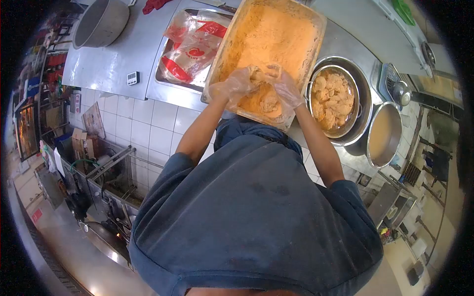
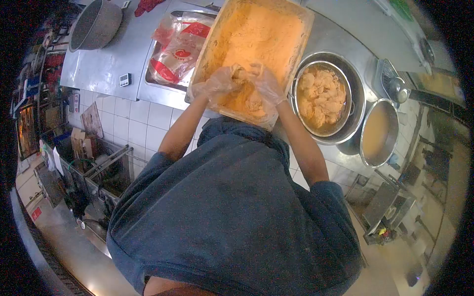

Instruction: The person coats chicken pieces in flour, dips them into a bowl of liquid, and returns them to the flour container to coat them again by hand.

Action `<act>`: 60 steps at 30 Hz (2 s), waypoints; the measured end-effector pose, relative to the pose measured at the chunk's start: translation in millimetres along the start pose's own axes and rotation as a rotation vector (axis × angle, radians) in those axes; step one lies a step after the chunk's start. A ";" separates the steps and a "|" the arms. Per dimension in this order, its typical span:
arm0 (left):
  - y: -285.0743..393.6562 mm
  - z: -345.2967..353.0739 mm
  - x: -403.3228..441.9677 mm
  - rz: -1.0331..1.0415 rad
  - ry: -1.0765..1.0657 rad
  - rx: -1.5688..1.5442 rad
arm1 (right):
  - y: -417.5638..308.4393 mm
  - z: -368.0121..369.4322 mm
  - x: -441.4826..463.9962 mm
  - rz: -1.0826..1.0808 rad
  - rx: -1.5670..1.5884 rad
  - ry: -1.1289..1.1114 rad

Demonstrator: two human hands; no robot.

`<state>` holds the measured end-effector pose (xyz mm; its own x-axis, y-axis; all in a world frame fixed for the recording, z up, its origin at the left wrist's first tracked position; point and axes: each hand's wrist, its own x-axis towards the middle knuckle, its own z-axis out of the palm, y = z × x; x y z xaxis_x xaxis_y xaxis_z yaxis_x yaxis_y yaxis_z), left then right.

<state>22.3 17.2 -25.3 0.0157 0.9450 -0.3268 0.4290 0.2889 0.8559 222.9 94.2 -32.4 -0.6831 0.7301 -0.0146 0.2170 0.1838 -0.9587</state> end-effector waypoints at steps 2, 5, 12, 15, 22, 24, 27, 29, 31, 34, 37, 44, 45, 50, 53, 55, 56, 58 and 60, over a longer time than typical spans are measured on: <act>-5.1 3.0 5.3 -0.017 0.007 0.158 | -13.0 -6.6 -9.1 0.161 -0.196 0.041; -8.1 6.6 7.8 -0.039 0.061 0.216 | -23.8 -18.0 -13.9 0.532 0.041 0.080; -0.5 4.5 -6.2 -0.174 0.112 0.408 | -50.5 -10.7 -26.4 0.195 0.548 -0.148; 13.9 2.1 -9.3 -0.241 0.125 0.459 | -104.1 -15.9 -19.2 0.298 0.826 -0.252; 0.8 15.0 -28.1 0.026 0.288 0.446 | 0.2 -17.6 -1.5 0.372 0.165 0.098; 6.7 12.2 -27.9 -0.003 0.277 0.425 | 33.2 -20.8 -4.7 0.064 -0.815 -0.113; 6.4 9.9 -29.3 -0.011 0.248 0.446 | -6.4 -9.6 -20.4 -0.067 -1.039 -0.137; -1.9 14.0 -26.4 0.030 0.278 0.475 | -13.1 -0.1 -26.4 -0.028 -0.903 -0.254; -23.8 28.9 -22.7 0.099 0.361 0.501 | 19.8 14.1 -34.3 0.007 -0.874 -0.573; -32.7 30.5 -28.9 0.163 0.343 0.665 | 14.9 32.7 -54.1 -0.117 -1.037 -0.592; -23.6 23.9 -31.0 0.168 0.443 0.470 | 1.8 39.2 -44.8 0.113 -1.121 -0.696; -4.2 -13.2 -21.7 0.313 0.466 0.285 | 14.9 28.4 -41.9 -0.130 -1.098 -0.421; 0.0 -16.8 -24.2 0.336 0.462 0.314 | 29.1 30.0 -42.1 -0.202 -1.193 -0.275; 1.3 -13.5 -23.0 0.425 0.462 0.486 | 46.8 19.4 -34.5 -0.123 -1.244 -0.005; -6.1 -23.2 4.2 0.325 0.418 0.423 | 36.7 6.8 -16.3 -0.078 -1.196 -0.035; -16.1 -19.3 6.0 0.341 0.436 0.503 | 25.3 7.2 -17.2 0.066 -1.097 -0.066; -9.9 -21.7 2.7 0.316 0.444 0.527 | 25.5 8.2 -13.3 -0.001 -1.052 0.028; 13.8 -26.6 -1.9 0.185 0.421 0.514 | 28.4 4.6 -14.0 -0.106 -0.968 0.243; 23.9 -22.3 -13.3 0.336 0.432 0.626 | 29.1 6.1 -32.9 -0.172 -0.846 0.519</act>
<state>12.2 15.0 8.4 -0.0607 0.9782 0.1985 0.8886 -0.0376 0.4571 247.4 71.5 -61.6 -0.4071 0.8090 0.4240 0.7055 0.5733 -0.4166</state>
